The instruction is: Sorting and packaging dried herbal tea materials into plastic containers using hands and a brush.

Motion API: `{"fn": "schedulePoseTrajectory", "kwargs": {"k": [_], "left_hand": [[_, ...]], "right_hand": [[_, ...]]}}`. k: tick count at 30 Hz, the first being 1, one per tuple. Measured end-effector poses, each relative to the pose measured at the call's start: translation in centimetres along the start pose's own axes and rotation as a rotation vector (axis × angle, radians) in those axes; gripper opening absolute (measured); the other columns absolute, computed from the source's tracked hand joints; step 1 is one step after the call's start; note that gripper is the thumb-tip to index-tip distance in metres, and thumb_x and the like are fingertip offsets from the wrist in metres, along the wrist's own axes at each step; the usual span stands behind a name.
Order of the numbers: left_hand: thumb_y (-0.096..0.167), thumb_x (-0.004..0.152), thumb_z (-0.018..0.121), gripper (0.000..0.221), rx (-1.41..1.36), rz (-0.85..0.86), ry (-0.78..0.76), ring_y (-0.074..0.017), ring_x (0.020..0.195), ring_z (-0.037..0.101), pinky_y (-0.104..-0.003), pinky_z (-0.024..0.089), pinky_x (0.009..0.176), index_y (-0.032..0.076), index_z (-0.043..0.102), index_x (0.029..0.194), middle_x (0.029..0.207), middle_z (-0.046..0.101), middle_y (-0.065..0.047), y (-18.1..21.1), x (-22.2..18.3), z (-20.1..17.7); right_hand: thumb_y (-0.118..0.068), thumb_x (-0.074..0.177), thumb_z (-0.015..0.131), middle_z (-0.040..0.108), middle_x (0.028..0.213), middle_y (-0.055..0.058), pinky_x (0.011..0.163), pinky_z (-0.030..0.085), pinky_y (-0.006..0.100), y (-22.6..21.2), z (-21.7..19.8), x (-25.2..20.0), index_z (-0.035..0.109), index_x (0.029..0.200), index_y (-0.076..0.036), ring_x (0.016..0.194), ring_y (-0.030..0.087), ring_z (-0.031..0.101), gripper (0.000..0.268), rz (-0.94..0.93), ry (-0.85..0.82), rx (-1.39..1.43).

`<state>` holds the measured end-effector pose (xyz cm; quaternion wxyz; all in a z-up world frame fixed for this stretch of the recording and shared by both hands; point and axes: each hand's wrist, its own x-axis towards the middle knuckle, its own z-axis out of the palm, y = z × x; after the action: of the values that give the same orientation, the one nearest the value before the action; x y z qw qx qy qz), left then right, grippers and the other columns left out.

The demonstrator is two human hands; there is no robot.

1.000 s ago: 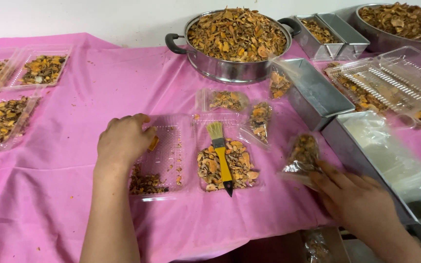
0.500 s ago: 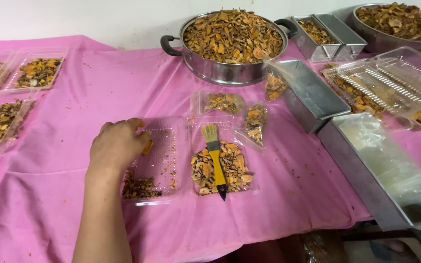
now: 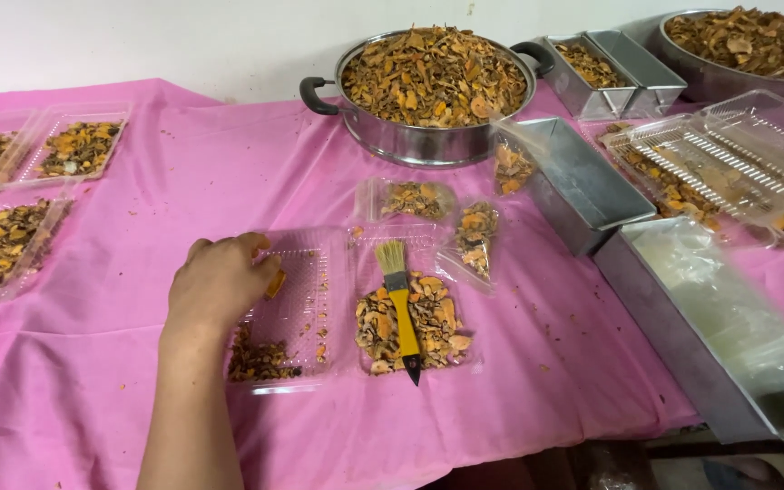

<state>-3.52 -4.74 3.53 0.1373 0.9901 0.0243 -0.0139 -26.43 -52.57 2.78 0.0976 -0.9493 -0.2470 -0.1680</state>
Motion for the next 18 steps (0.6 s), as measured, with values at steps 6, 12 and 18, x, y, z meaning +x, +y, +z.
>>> {"fn": "schedulePoseTrajectory", "kwargs": {"k": [6, 12, 18], "left_hand": [[0.035, 0.087, 0.047, 0.048, -0.023, -0.064, -0.011, -0.0374, 0.128, 0.049, -0.053, 0.047, 0.099, 0.026, 0.065, 0.131, 0.125, 0.070, -0.012, 0.7, -0.2, -0.4], [0.045, 0.098, 0.053, 0.049, 0.007, 0.038, 0.003, -0.0361, 0.126, 0.059, -0.059, 0.052, 0.098, 0.018, 0.066, 0.136, 0.126, 0.072, -0.012, -0.6, 0.7, 0.1], [0.044, 0.098, 0.055, 0.047, 0.013, 0.041, 0.038, -0.0357, 0.124, 0.061, -0.058, 0.052, 0.098, 0.019, 0.067, 0.135, 0.123, 0.073, -0.012, -0.9, 1.2, 0.7]], "right_hand": [[-0.047, 0.075, 0.084, 0.046, 0.162, 0.006, 0.115, 0.032, 0.045, -2.4, 3.5, 11.4, 0.044, 0.155, -0.020, 0.151, 0.029, 0.036, 0.093, -0.011, -0.043, 0.053], [-0.032, 0.079, 0.064, 0.022, 0.167, 0.019, 0.110, 0.047, 0.057, -1.3, 10.3, 22.1, 0.033, 0.159, -0.024, 0.139, 0.054, 0.044, 0.087, 0.207, -0.448, -0.065], [-0.049, 0.093, 0.055, 0.062, 0.067, -0.003, 0.064, 0.055, 0.041, 8.2, 17.0, 21.6, 0.070, 0.086, -0.037, 0.056, 0.029, 0.068, 0.021, -0.125, 0.426, -0.581]]}}
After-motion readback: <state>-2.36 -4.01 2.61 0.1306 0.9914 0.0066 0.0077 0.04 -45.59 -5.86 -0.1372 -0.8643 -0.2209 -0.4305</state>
